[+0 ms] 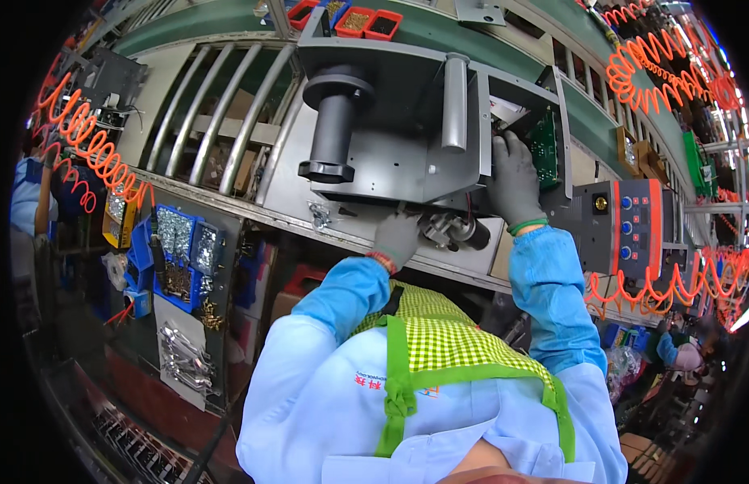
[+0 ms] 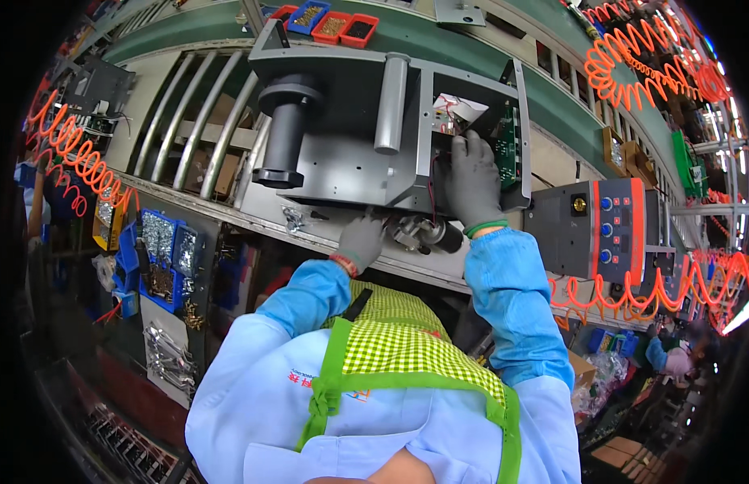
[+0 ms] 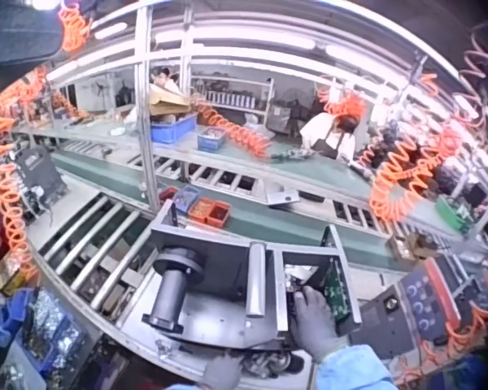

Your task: The person assembles an electronic device by connecting wires, installing a motor, and securing components with screws. They use a screwdriver to tighten fasteners and handle small parts from a plastic bag.

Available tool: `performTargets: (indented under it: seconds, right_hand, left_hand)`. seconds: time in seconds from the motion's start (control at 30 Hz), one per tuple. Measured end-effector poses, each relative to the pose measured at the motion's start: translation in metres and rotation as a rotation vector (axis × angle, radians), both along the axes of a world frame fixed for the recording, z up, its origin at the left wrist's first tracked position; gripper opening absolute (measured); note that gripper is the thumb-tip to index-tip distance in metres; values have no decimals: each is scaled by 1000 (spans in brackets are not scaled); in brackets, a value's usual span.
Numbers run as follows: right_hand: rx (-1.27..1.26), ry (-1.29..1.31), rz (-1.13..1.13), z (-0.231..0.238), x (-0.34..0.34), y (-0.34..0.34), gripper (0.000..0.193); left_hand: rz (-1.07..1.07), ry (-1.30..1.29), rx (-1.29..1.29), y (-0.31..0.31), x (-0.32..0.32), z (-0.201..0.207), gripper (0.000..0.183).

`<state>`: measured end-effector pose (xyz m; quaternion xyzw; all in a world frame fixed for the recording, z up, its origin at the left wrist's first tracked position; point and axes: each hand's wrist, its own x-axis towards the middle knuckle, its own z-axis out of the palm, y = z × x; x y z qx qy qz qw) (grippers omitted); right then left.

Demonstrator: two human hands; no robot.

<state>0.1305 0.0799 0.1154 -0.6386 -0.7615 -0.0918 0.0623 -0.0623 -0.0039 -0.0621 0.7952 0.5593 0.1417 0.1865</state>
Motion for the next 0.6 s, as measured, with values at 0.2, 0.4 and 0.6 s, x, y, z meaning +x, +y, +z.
performTargets:
  seconds: [0.2,0.4,0.6]
  right_hand:
    - [-516,-225,-310,-4,-6,13,43]
    - [-416,-385,-228,-32,8,22,47]
    - [-367,-371,-210,-40,13,23,34]
  left_hand:
    - [137,131,-317,-34,-68,-4,24]
    - [222,302,-423,-45,-128,-54,23]
    - [256,314,-453,-45,-139,-59,23]
